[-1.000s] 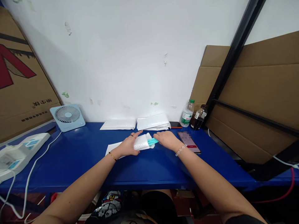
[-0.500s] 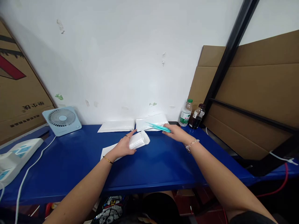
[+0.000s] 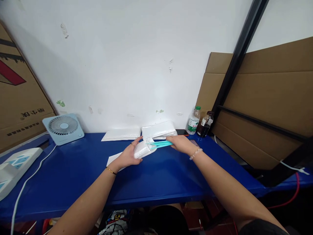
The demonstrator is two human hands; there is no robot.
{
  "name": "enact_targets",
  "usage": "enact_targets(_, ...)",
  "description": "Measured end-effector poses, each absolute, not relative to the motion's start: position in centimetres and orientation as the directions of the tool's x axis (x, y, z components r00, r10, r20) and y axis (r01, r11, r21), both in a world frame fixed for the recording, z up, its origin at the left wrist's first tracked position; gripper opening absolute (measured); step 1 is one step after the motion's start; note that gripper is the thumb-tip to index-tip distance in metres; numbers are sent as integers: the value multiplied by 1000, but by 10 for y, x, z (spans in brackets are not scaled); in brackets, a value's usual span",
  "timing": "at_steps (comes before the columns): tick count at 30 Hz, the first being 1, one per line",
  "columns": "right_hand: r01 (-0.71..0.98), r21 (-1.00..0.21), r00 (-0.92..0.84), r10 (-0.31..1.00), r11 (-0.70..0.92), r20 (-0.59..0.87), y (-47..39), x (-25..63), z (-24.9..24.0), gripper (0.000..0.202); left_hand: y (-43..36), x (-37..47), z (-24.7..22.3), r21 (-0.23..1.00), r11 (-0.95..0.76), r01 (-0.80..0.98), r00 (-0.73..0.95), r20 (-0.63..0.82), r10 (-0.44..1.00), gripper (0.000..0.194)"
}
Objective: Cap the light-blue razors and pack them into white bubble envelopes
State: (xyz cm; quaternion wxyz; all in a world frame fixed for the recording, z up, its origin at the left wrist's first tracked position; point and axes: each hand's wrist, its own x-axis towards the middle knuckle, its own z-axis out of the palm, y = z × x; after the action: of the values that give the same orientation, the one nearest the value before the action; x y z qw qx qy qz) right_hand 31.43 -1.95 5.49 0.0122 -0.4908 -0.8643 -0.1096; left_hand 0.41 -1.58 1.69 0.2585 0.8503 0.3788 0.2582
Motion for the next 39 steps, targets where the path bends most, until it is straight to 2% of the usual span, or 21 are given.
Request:
enact_targets(3,844,217,-524,840,490,143,-18,317,58,14,-14,3,15,706,-576,412,560,302,772,102)
enact_targets(8,806,340,-559,811,484,171,-17,315,61,13,-14,1,12,750,-552,365,561,296,773,102)
enact_targets(13,717,507,-652,718,478,245,-22,296,67,10,-13,5,10,731,-571,375,567,306,765,103)
enact_targets(17,667,590,-709,633,456,311,-26,282,74,11,-12,6,8,708,-584,398,566,311,763,102)
enact_targets(24,673,606,-717,574,423,396,-31,289,75,18,-13,1,12,746,-558,363,582,285,761,103)
enact_targets(34,565,598,-795,569,569,210,-21,234,87,6,-16,11,11,675,-613,410,597,310,740,101)
enact_targets(39,583,587,-786,574,562,231,-19,232,105,5,-13,4,12,717,-553,425,525,303,796,99)
